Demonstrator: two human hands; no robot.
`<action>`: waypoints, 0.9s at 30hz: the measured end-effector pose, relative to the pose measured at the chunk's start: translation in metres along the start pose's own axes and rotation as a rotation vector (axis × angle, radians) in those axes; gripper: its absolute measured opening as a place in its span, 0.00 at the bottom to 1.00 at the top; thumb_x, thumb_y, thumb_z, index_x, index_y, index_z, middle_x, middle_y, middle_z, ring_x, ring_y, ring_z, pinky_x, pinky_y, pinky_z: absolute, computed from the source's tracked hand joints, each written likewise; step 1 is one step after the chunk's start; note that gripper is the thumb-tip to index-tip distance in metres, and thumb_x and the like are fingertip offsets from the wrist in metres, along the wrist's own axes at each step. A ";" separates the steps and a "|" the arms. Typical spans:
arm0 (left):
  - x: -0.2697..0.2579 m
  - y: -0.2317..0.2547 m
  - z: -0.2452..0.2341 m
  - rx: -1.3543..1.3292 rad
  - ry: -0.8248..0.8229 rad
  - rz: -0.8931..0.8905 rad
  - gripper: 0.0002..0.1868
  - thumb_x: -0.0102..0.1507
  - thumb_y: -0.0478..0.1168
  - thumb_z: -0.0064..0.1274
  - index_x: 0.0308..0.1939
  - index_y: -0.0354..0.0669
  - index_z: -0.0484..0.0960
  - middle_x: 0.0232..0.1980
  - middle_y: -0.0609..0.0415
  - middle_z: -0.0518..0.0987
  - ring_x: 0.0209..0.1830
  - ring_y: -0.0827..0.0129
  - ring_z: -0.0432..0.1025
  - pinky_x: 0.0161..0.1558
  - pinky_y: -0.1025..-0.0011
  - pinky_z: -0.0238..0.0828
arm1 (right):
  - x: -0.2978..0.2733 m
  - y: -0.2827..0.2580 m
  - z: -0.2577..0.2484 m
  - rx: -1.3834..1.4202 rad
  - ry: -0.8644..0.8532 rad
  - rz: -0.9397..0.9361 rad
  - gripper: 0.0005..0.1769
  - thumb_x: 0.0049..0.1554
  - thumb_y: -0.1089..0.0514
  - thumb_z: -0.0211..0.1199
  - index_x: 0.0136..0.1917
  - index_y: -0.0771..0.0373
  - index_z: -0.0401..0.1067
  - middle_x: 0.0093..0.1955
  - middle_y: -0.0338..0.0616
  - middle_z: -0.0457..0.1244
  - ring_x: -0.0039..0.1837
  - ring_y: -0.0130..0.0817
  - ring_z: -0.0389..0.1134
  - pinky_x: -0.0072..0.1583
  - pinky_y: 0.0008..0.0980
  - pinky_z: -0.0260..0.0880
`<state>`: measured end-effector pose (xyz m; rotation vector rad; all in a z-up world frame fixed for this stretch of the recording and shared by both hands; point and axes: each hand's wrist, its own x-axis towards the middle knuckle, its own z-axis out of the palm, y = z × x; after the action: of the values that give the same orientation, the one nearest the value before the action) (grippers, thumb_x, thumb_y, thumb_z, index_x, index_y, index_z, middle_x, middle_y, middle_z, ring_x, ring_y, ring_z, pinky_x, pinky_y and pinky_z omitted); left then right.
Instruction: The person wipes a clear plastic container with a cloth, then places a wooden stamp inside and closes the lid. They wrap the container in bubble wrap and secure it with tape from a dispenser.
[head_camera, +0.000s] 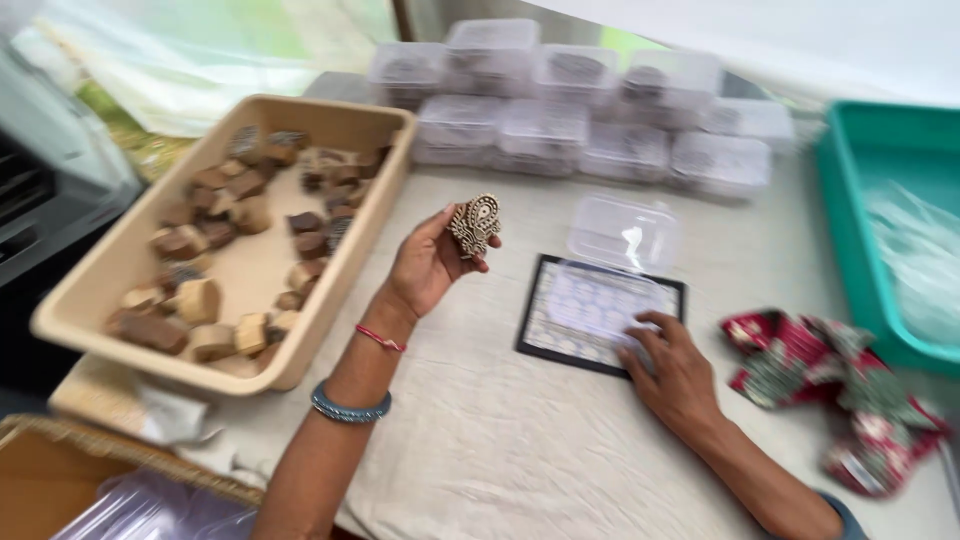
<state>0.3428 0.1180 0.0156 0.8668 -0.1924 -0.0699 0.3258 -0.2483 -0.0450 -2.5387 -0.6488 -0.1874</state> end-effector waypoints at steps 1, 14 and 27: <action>0.004 -0.016 0.008 -0.008 -0.022 -0.031 0.24 0.78 0.49 0.34 0.63 0.33 0.75 0.52 0.41 0.82 0.47 0.59 0.79 0.45 0.61 0.79 | -0.002 0.001 0.001 -0.006 0.008 0.038 0.17 0.58 0.49 0.62 0.58 0.59 0.76 0.69 0.46 0.61 0.54 0.43 0.72 0.53 0.42 0.76; 0.021 -0.137 0.092 -0.242 -0.068 -0.252 0.23 0.76 0.48 0.35 0.64 0.35 0.75 0.53 0.33 0.81 0.41 0.61 0.78 0.46 0.62 0.79 | -0.006 0.015 -0.031 -0.044 0.238 -0.144 0.27 0.55 0.49 0.70 0.65 0.61 0.73 0.67 0.49 0.61 0.58 0.44 0.68 0.56 0.45 0.72; -0.014 -0.178 0.130 -0.193 -0.259 -0.448 0.27 0.75 0.47 0.30 0.75 0.40 0.66 0.54 0.42 0.82 0.51 0.61 0.80 0.48 0.60 0.82 | -0.077 0.116 -0.076 -0.391 0.285 0.101 0.18 0.57 0.59 0.67 0.62 0.54 0.78 0.64 0.50 0.64 0.60 0.49 0.70 0.55 0.46 0.74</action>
<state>0.3066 -0.0924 -0.0403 0.6928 -0.2260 -0.6121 0.3140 -0.4064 -0.0498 -2.8257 -0.3996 -0.6852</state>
